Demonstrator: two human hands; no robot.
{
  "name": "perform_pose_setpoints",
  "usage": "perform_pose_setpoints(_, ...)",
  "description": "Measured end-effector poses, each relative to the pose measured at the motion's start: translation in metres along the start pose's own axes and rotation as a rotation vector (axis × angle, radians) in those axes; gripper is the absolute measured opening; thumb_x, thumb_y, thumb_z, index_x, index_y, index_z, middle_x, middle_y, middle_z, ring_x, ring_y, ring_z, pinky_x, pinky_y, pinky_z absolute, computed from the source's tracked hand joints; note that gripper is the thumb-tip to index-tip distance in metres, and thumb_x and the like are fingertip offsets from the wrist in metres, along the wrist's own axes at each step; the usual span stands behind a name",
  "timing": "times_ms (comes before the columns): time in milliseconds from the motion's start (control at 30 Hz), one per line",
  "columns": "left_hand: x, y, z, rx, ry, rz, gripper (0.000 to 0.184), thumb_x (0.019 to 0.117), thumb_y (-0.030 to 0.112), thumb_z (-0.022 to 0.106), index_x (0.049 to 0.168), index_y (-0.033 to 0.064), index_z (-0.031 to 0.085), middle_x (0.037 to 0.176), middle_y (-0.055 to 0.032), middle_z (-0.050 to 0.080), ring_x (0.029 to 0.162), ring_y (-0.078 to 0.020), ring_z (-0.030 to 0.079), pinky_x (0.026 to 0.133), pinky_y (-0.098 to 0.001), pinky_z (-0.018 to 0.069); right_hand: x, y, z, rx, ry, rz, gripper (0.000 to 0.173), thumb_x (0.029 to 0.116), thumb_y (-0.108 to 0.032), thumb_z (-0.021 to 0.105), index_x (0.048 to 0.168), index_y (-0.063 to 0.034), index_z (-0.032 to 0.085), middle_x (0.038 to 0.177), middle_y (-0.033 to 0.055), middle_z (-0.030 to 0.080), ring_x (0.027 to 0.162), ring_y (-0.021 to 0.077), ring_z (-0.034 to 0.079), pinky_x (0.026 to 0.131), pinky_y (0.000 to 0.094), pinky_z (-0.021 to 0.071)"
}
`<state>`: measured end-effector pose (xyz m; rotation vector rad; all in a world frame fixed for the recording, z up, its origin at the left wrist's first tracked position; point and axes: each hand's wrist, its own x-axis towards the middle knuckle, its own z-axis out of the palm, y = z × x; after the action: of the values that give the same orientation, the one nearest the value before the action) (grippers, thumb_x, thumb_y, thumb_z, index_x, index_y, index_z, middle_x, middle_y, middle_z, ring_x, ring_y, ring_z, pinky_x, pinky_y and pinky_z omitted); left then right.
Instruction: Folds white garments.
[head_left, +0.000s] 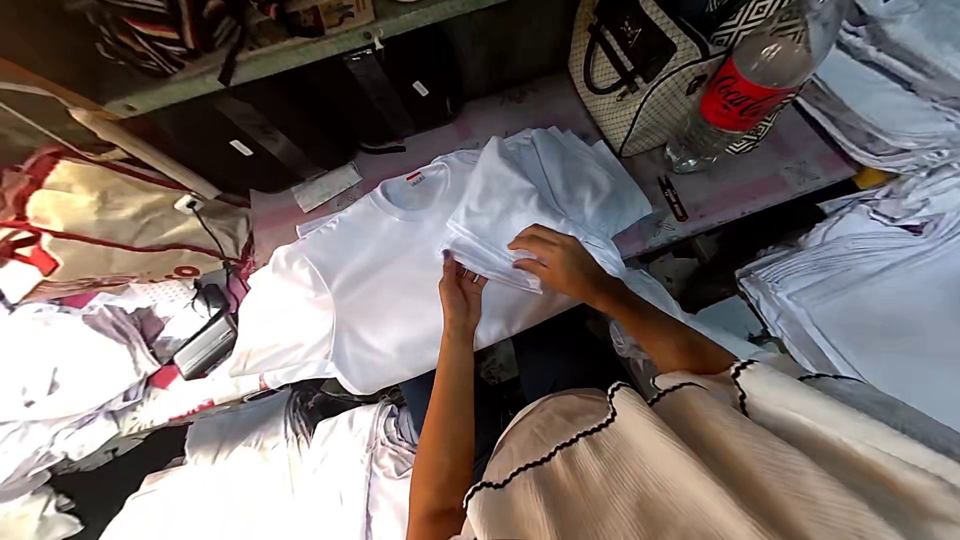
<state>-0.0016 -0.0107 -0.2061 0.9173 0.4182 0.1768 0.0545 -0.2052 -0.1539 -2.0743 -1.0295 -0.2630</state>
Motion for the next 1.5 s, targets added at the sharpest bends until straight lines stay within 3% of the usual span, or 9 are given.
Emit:
perform_pose_setpoints(200,0.002,-0.004,0.009,0.150,0.150,0.001,0.005,0.1029,0.009,0.059,0.106,0.0053,0.059,0.090,-0.0044,0.071,0.077,-0.0139,0.072,0.073,-0.0321,0.0625,-0.026,0.052,-0.005,-0.010,-0.208,0.172,0.061,0.0805,-0.023,0.086,0.136,-0.0071,0.066,0.133,0.0179,0.064,0.124,0.0381,0.059,0.105,0.0615,0.0421)
perform_pose_setpoints(333,-0.002,-0.004,0.009,0.280,0.278,0.117,0.014,0.0995,0.005,0.062,0.110,0.0052,0.053,0.088,-0.0045,0.066,0.072,-0.0124,0.068,0.070,-0.0317,0.0613,-0.021,0.077,-0.044,0.117,0.073,0.504,0.028,0.0993,-0.011,0.063,0.122,0.0028,0.070,0.120,0.0211,0.069,0.112,0.0308,0.067,0.100,0.0462,0.0540)
perform_pose_setpoints(467,-0.015,-0.001,0.009,0.837,0.376,0.413,0.030,0.1029,0.018,0.060,0.115,-0.0089,0.059,0.100,-0.0176,0.062,0.079,-0.0182,0.061,0.074,-0.0343,0.0536,-0.014,0.129,-0.069,-0.054,0.223,0.955,0.057,0.1047,-0.034,0.057,0.144,0.0074,0.050,0.140,0.0351,0.053,0.131,0.0502,0.051,0.110,0.0629,0.0391)
perform_pose_setpoints(667,0.006,0.009,0.053,0.749,0.150,-0.202,0.046,0.1023,0.040,0.063,0.091,-0.0049,0.065,0.068,-0.0092,0.070,0.049,-0.0142,0.066,0.050,-0.0307,0.0574,0.006,0.152,-0.050,0.447,0.359,1.211,0.052,0.0934,-0.029,0.076,0.130,0.0040,0.059,0.112,0.0191,0.063,0.089,0.0235,0.060,0.078,0.0419,0.0522)
perform_pose_setpoints(900,-0.025,0.012,0.067,0.637,0.037,0.048,0.018,0.0987,0.015,0.067,0.089,0.0023,0.058,0.053,-0.0004,0.055,0.038,-0.0068,0.049,0.040,-0.0225,0.0445,0.014,0.114,-0.060,0.221,0.536,0.761,0.043,0.0964,-0.021,0.067,0.128,0.0074,0.058,0.108,0.0223,0.066,0.097,0.0276,0.065,0.089,0.0456,0.0538)
perform_pose_setpoints(1033,-0.039,-0.005,0.056,0.536,0.007,-0.124,0.014,0.1029,0.010,0.061,0.103,-0.0039,0.060,0.068,-0.0072,0.070,0.045,-0.0076,0.060,0.045,-0.0203,0.0503,-0.012,0.042,-0.043,0.108,0.171,0.234,0.023,0.0986,-0.002,0.061,0.118,0.0096,0.061,0.114,0.0217,0.069,0.104,0.0279,0.070,0.095,0.0443,0.0568)
perform_pose_setpoints(1133,-0.031,-0.003,0.037,0.447,0.055,-0.228,0.026,0.1091,0.014,0.047,0.125,-0.0055,0.057,0.088,-0.0138,0.076,0.058,-0.0148,0.069,0.052,-0.0250,0.0559,-0.025,0.058,-0.008,0.043,-0.119,-0.098,0.016,0.0903,0.003,0.060,0.098,-0.0002,0.074,0.122,0.0130,0.073,0.126,0.0290,0.064,0.119,0.0580,0.0349)
perform_pose_setpoints(1367,-0.006,0.017,0.036,0.993,0.211,0.553,0.038,0.1029,0.026,0.061,0.117,-0.0096,0.056,0.101,-0.0207,0.062,0.086,-0.0246,0.063,0.075,-0.0399,0.0532,-0.024,0.065,-0.003,0.120,-0.168,-0.140,0.016,0.0917,-0.017,0.072,0.096,-0.0013,0.074,0.115,0.0115,0.075,0.115,0.0241,0.069,0.112,0.0472,0.0436)
perform_pose_setpoints(1500,0.046,0.037,0.065,1.157,-0.100,0.335,0.053,0.1010,0.027,0.064,0.137,-0.0107,0.053,0.118,-0.0277,0.067,0.105,-0.0364,0.067,0.095,-0.0516,0.0522,-0.016,0.050,0.001,0.067,0.106,0.062,0.022,0.0954,-0.017,0.072,0.104,0.0033,0.070,0.120,0.0183,0.069,0.107,0.0278,0.070,0.091,0.0418,0.0588)
